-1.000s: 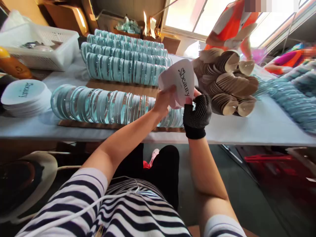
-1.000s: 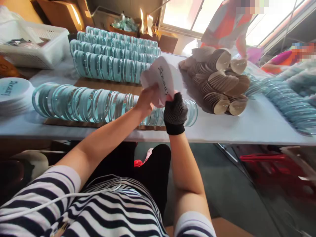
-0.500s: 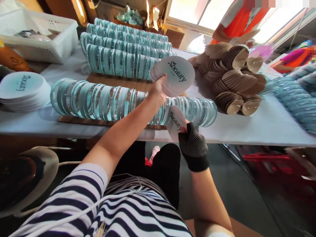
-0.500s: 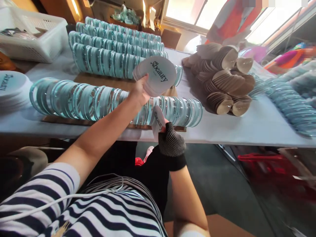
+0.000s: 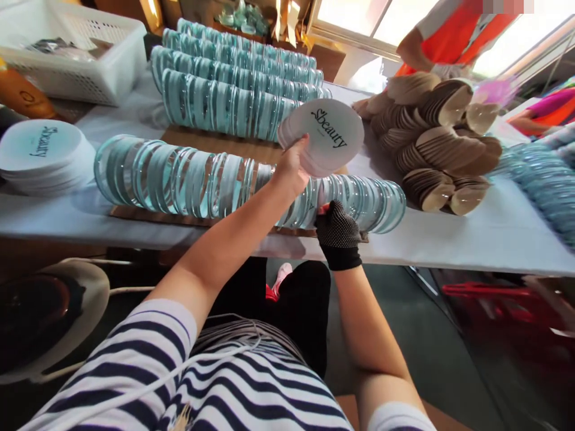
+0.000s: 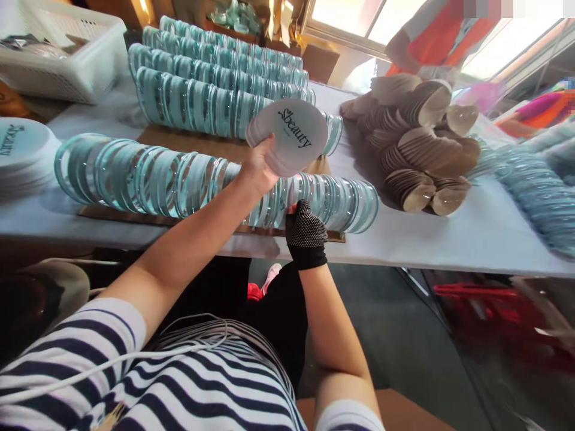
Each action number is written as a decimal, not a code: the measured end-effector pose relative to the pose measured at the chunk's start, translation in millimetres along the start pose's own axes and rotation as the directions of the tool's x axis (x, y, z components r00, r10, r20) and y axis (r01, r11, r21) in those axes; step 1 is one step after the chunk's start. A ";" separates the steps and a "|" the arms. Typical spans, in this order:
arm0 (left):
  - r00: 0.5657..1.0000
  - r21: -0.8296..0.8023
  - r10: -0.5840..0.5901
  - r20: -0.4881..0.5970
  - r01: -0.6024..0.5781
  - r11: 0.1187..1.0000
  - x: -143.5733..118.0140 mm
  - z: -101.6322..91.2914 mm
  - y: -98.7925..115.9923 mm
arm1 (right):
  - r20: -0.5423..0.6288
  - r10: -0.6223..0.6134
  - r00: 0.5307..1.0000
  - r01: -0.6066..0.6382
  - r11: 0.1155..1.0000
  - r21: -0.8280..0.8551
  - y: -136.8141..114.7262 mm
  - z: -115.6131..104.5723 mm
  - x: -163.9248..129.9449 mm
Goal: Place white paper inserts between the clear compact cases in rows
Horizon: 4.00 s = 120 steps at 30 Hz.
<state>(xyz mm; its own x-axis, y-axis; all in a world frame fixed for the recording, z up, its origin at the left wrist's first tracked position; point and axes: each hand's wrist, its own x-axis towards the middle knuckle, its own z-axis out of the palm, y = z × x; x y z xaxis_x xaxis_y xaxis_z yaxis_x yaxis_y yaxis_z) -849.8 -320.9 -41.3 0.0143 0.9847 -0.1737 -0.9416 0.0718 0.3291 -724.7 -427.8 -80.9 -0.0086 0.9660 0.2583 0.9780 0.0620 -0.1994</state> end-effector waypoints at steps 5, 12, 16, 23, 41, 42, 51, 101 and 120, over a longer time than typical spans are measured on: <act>1.000 -0.022 0.031 0.002 -0.031 0.999 -1.5 -3.0 -1.0 | 0.284 0.024 0.959 -0.097 0.964 0.247 0.9 5.7 -5.7; 0.989 0.062 0.135 0.058 -0.138 0.988 -1.3 -4.0 -8.8 | 0.207 -0.010 0.978 -0.155 0.627 0.763 38.5 -23.8 9.6; 0.983 0.143 0.142 0.116 -0.158 0.977 -10.5 -2.0 -11.1 | -0.333 0.098 0.938 0.103 0.837 0.538 39.7 -50.0 56.5; 0.974 0.274 0.181 0.137 -0.213 0.938 -40.0 -6.5 -3.1 | -0.407 -0.023 0.913 0.120 0.970 0.214 -19.1 -37.9 51.5; 0.985 0.205 0.166 0.035 -0.170 0.964 -13.6 -14.2 54.7 | 0.122 0.000 0.993 0.000 1.000 -0.002 -59.5 -5.0 -26.1; 0.987 0.196 0.158 0.021 -0.159 0.968 -14.0 -14.7 55.8 | 0.110 0.013 0.994 -0.014 1.000 0.006 -59.3 -2.7 -22.2; 0.985 0.120 0.169 0.017 -0.170 0.978 -13.2 -20.1 54.0 | -0.031 -0.094 0.995 0.098 0.983 0.153 -47.8 14.3 -8.4; 0.943 0.159 0.332 0.028 -0.332 0.930 -13.7 -43.6 109.9 | 0.060 -0.115 0.992 0.104 0.981 0.161 -109.4 2.1 -21.5; 0.913 0.184 0.407 0.030 -0.405 0.895 -16.8 -47.0 104.1 | 0.516 -0.399 0.758 -0.188 0.624 0.758 -84.8 8.1 -10.2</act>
<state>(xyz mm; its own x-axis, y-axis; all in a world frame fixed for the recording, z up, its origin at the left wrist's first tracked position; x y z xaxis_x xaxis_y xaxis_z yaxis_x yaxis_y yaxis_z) -963.8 -337.4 -47.7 -0.3603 0.9328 0.0032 -0.7868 -0.3057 0.5361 -809.3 -440.9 -74.3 -0.5041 0.8370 -0.2128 0.4537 0.0471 -0.8899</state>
